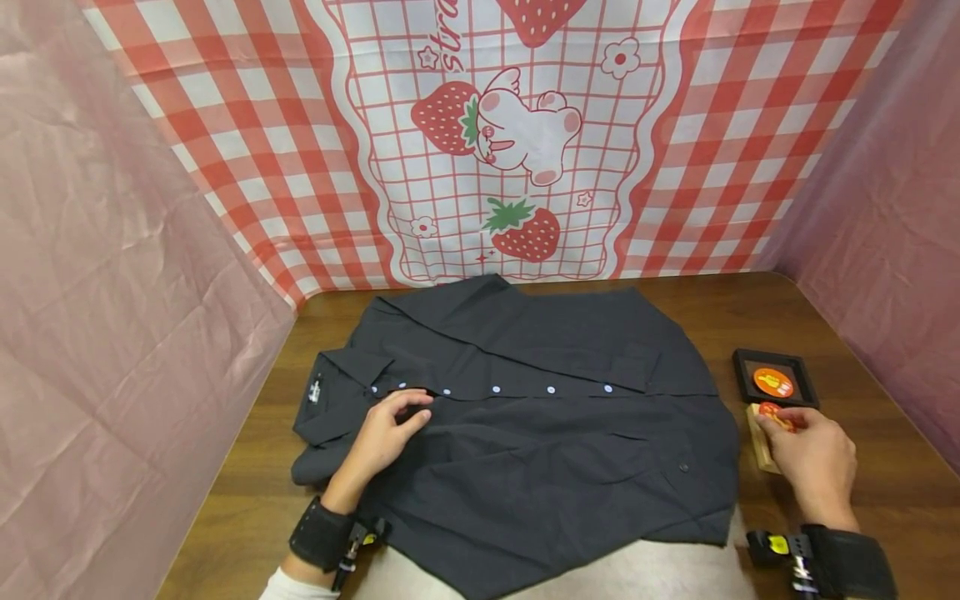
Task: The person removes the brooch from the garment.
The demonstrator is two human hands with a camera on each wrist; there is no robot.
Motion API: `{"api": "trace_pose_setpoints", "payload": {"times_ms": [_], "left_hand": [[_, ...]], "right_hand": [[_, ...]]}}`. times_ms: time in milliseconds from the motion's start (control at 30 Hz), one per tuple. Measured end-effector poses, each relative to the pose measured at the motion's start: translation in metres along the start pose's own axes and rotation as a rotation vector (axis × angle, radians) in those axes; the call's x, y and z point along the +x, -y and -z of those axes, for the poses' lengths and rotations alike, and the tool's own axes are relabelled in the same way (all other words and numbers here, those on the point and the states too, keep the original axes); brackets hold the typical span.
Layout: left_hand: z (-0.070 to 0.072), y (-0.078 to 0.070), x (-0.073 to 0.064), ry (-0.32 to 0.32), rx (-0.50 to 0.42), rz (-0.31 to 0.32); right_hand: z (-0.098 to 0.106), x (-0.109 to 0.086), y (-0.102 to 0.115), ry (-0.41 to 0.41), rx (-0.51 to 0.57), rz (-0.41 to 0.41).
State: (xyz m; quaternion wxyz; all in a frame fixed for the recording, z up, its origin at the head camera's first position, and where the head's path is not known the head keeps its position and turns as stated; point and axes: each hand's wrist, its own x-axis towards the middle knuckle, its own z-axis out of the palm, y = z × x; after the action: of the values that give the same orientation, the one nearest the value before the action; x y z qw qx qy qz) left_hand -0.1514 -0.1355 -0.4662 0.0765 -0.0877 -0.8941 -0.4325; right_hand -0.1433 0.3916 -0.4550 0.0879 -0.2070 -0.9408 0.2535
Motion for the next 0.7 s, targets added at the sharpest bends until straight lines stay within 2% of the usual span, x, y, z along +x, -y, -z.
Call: {"api": "trace_pose_setpoints", "payload": {"times_ms": [300,700], "left_hand": [[0.000,0.001,0.000,0.003,-0.002,-0.003],[0.004,0.000,0.001,-0.002,-0.005,0.016]], "right_hand": [[-0.006,0.003,-0.008,0.069,-0.098,0.036],[-0.008,0.007,-0.012,0.077,-0.128,0.060]]}}
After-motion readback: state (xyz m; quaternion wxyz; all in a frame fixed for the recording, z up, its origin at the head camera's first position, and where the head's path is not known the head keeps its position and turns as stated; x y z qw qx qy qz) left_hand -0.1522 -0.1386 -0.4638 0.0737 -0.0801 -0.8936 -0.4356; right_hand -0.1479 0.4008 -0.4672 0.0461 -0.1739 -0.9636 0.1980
